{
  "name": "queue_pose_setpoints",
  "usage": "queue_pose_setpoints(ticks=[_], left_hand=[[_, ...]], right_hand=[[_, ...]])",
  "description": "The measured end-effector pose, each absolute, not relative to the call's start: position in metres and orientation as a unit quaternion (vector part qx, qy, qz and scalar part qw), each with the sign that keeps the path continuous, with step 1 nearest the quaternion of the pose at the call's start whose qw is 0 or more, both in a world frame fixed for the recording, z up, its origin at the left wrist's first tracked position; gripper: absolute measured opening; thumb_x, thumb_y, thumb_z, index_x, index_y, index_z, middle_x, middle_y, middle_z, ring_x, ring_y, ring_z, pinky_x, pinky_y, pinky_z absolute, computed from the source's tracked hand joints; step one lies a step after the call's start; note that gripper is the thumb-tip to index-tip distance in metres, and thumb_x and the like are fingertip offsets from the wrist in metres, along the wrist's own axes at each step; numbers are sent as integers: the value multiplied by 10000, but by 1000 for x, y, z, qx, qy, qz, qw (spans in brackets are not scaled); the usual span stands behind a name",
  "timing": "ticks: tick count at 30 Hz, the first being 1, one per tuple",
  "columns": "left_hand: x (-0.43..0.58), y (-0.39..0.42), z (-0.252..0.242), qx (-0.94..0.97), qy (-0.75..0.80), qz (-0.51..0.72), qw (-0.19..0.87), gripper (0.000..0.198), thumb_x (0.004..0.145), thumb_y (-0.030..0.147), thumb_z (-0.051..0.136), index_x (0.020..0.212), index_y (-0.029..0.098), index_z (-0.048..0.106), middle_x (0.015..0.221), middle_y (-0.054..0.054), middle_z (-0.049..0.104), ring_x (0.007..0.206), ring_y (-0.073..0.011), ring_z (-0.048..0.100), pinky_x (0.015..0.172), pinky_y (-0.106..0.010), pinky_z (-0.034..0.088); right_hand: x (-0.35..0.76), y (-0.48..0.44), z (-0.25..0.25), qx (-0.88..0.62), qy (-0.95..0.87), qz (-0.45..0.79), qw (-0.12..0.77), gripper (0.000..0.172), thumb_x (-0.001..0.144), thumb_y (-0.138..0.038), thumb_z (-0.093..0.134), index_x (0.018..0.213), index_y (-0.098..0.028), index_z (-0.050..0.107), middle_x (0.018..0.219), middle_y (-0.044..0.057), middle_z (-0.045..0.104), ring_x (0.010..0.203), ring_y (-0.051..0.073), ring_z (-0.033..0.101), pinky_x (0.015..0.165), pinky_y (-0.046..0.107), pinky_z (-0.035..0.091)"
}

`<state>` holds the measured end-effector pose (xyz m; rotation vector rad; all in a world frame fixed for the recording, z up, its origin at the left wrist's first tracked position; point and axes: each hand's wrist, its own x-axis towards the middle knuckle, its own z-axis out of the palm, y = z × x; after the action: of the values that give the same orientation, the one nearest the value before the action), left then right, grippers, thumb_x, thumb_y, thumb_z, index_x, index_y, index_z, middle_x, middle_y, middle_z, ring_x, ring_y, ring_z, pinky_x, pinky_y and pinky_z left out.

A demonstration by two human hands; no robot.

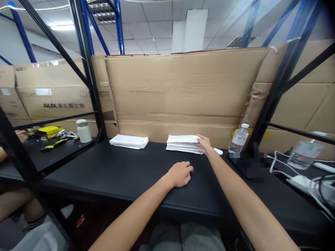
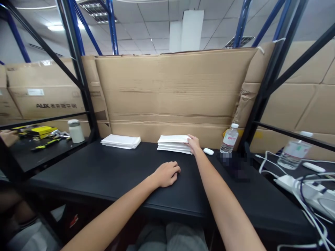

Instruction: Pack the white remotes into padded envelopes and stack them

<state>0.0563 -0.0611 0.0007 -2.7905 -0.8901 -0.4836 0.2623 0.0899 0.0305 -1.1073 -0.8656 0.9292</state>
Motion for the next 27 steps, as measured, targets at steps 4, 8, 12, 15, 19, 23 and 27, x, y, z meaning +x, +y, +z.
queue_pose_setpoints(ticks=[4,8,12,15,19,23,27], left_hand=[[58,-62,2,-937,-301,-159,82,175,889,229,432,1022,221,545,1010,-45,558,868,-188,550,774,-306,437],[60,-61,3,-938,-303,-153,72,184,881,209,437,1031,226,544,1015,-42,563,874,-189,556,784,-310,443],[60,-60,1,-937,-307,-155,63,179,881,207,441,1029,230,539,1022,-40,564,888,-186,558,801,-311,443],[60,-59,-1,-937,-303,-167,53,175,877,210,441,1019,232,541,1011,-37,564,887,-184,557,800,-307,440],[59,-57,-3,-935,-307,-174,41,178,879,213,432,1016,230,543,1007,-41,561,889,-183,553,802,-306,436],[59,-53,-5,-927,-328,-178,35,164,885,232,426,1004,232,539,991,-31,555,884,-180,546,792,-304,439],[58,-43,-9,-901,-387,-192,51,144,874,253,442,964,226,551,986,-36,554,904,-201,530,802,-330,439]], right_hand=[[263,94,24,-492,-421,397,651,472,687,-125,674,1156,-144,623,1281,125,584,972,220,654,723,297,609],[269,98,20,-530,-478,350,606,596,596,-131,730,1180,-151,612,1327,125,554,1075,249,612,825,326,568],[285,102,21,-622,-570,168,509,629,621,-220,718,1233,-153,585,1285,121,582,1215,273,506,1034,396,392],[301,98,19,-675,-572,73,460,648,654,-260,669,1281,-157,547,1240,136,581,1201,292,490,1049,430,327],[313,78,6,-689,-557,-17,463,593,667,-218,573,1257,-162,554,1193,145,538,1197,313,437,1032,458,301],[307,53,-12,-659,-544,-60,516,519,676,-214,529,1191,-181,587,1181,140,482,1127,312,438,983,450,346],[295,34,-23,-635,-585,-52,502,437,689,-207,510,1112,-180,618,1090,117,506,1030,274,483,978,416,366]])
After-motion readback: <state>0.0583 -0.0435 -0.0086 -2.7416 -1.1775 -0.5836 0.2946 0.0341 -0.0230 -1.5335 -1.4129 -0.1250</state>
